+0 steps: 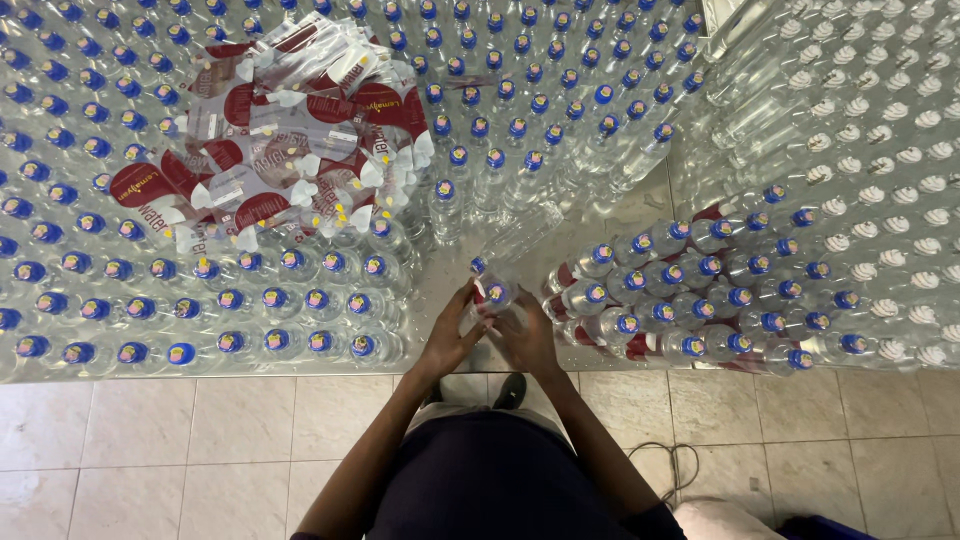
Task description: The person wraps plastic shrink wrap around individual water bottles on a metal table. They pick up a bottle, apply a red and white plastic sleeve, and place the wrapped bottle back into a row on the table. The process is repeated continuously throughout the video.
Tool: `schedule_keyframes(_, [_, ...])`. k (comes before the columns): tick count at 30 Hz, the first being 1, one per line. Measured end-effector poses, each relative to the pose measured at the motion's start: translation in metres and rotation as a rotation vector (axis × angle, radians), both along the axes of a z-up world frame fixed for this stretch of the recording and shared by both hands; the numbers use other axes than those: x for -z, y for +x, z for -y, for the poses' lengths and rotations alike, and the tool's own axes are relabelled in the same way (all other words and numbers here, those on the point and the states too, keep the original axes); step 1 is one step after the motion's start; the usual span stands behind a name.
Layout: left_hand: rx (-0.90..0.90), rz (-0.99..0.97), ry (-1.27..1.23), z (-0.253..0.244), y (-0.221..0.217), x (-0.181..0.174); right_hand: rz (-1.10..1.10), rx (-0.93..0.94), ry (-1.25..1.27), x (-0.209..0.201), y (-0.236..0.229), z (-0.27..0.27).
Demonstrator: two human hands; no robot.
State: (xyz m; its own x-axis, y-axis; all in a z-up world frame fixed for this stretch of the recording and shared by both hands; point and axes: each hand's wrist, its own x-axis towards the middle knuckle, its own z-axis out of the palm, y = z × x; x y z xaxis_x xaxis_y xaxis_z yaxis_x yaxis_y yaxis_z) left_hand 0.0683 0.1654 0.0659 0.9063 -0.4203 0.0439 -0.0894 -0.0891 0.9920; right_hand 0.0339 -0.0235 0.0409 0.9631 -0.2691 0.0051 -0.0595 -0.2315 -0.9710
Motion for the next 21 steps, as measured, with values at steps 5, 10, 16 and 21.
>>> schedule_keyframes(5, [0.002,-0.127,0.043,0.003,0.001,0.008,-0.1,-0.086,0.262,0.046,-0.001,-0.007])
schedule_keyframes(10, [0.013,-0.181,0.069,0.009,0.003,-0.022,-0.12,-0.174,0.167,0.055,-0.003,-0.001])
schedule_keyframes(16, [-0.004,-0.082,0.006,0.022,0.003,-0.038,-0.247,-0.199,-0.055,0.06,-0.001,0.003])
schedule_keyframes(21, [0.054,-0.138,0.066,0.019,0.005,-0.045,-0.274,-0.175,-0.17,0.029,0.0,-0.004])
